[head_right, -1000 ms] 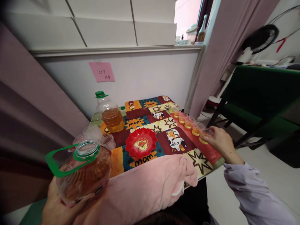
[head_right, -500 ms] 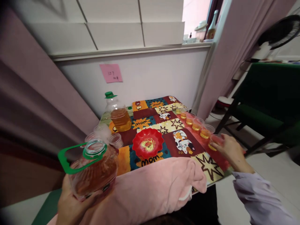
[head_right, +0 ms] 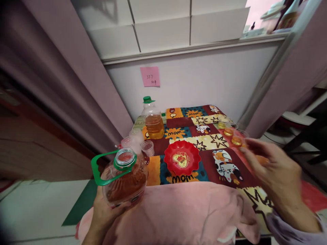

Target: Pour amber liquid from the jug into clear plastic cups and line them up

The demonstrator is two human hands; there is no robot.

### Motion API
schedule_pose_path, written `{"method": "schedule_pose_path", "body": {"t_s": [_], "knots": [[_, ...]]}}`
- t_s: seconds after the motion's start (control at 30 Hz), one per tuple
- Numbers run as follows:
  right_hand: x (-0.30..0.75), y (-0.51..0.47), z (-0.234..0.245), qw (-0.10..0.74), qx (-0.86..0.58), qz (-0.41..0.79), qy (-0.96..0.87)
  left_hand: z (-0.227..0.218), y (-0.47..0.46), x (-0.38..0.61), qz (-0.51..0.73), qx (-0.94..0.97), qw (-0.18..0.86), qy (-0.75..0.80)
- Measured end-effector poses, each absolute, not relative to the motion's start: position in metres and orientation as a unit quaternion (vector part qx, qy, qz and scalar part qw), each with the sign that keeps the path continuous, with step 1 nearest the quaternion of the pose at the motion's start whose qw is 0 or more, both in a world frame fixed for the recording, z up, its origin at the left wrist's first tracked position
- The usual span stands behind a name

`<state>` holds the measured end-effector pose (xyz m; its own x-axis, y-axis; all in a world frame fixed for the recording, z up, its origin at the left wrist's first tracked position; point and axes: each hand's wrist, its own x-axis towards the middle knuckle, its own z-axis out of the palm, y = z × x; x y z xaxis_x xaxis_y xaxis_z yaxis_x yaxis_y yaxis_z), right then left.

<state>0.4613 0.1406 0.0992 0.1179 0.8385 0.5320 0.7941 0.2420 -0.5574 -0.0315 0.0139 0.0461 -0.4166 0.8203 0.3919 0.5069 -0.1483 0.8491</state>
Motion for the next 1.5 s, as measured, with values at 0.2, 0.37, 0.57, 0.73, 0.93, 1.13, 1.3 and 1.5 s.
{"method": "schedule_pose_path", "body": {"t_s": [0.2,0.37,0.57,0.73,0.93,1.13,1.3,1.5], "knots": [[0.253,0.192,0.111,0.309,-0.311,0.161,-0.884,0.036,0.009,-0.039,0.53,0.549,0.136,0.632],[0.153,0.237,0.086,0.099,-0.299,0.113,-0.943,0.037,0.003,-0.042,0.515,0.576,0.124,0.622],[0.129,0.255,0.068,0.06,-0.273,0.098,-0.955,0.038,0.005,-0.031,0.558,0.542,0.115,0.618],[0.132,0.26,0.058,0.072,-0.276,0.091,-0.954,0.036,0.007,-0.029,0.547,0.53,0.097,0.641],[0.134,0.262,0.049,0.121,-0.302,0.096,-0.941,0.028,0.001,-0.039,0.498,0.579,0.074,0.641],[0.14,0.257,0.06,0.194,-0.312,0.118,-0.923,0.026,-0.001,-0.045,0.48,0.6,0.075,0.636],[0.179,0.257,0.092,0.313,-0.328,0.118,-0.883,0.034,0.002,-0.044,0.475,0.588,0.09,0.648],[0.282,0.254,0.083,0.332,-0.355,0.093,-0.869,0.036,0.005,-0.033,0.503,0.545,0.102,0.663]]}}
